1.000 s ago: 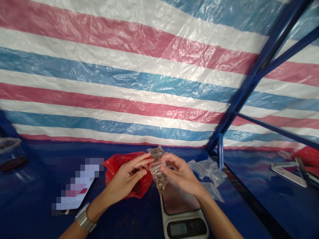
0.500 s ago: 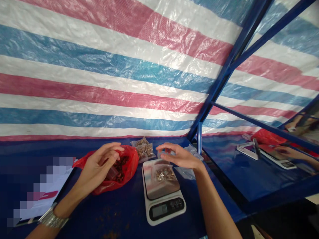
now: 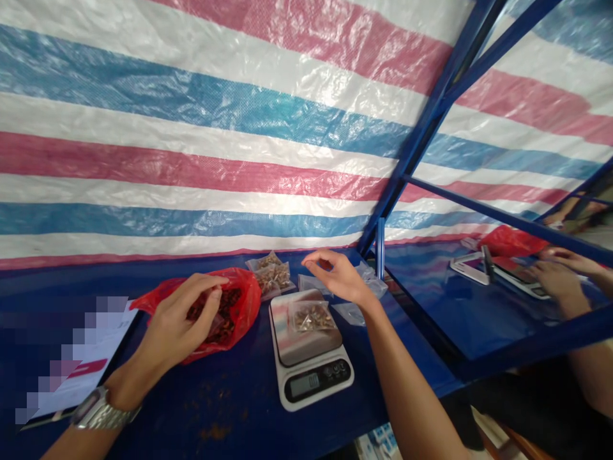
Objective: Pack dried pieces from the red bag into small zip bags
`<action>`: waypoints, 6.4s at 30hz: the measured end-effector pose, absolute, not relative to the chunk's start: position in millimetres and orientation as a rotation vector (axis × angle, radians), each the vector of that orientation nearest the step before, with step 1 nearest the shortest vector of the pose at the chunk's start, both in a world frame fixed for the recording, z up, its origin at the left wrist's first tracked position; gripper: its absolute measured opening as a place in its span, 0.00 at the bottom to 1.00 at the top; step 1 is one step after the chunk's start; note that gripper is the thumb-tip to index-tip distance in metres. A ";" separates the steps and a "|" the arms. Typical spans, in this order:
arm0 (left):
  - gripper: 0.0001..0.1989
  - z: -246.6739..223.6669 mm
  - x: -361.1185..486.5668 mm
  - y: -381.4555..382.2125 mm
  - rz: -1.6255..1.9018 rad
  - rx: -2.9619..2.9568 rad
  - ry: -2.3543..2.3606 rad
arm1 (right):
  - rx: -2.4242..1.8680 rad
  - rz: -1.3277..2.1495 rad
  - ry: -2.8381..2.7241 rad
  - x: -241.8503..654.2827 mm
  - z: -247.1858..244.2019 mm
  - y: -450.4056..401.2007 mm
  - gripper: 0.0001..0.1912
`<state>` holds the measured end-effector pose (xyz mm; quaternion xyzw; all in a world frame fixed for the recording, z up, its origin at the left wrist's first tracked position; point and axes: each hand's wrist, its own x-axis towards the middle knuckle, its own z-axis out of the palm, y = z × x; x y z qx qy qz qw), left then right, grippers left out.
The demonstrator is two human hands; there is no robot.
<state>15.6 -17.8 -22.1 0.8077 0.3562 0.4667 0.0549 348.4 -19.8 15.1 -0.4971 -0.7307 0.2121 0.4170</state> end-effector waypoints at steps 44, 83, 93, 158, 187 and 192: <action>0.12 -18.1 -3.3 -8.1 1.622 2.291 1.287 | -1.105 1.013 -2.015 294.8 30.6 -44.8 0.12; 0.11 -18.5 -0.2 -9.0 1.582 2.327 1.287 | -1.332 0.188 -1.615 359.1 2.7 -29.1 0.17; 0.10 -21.6 -2.7 -4.7 1.613 2.383 1.267 | -1.293 0.034 -1.739 358.9 -8.0 -44.3 0.13; 0.15 -39.8 13.9 2.4 1.651 1.500 1.573 | -1.238 0.277 -2.643 164.6 0.2 -1.5 0.14; 0.18 -39.8 12.1 0.4 1.293 2.007 1.443 | -0.808 0.416 -2.215 207.5 61.8 4.9 0.20; 0.17 -39.2 9.2 4.8 1.418 1.842 1.512 | -0.949 0.455 -2.392 213.7 52.9 8.9 0.14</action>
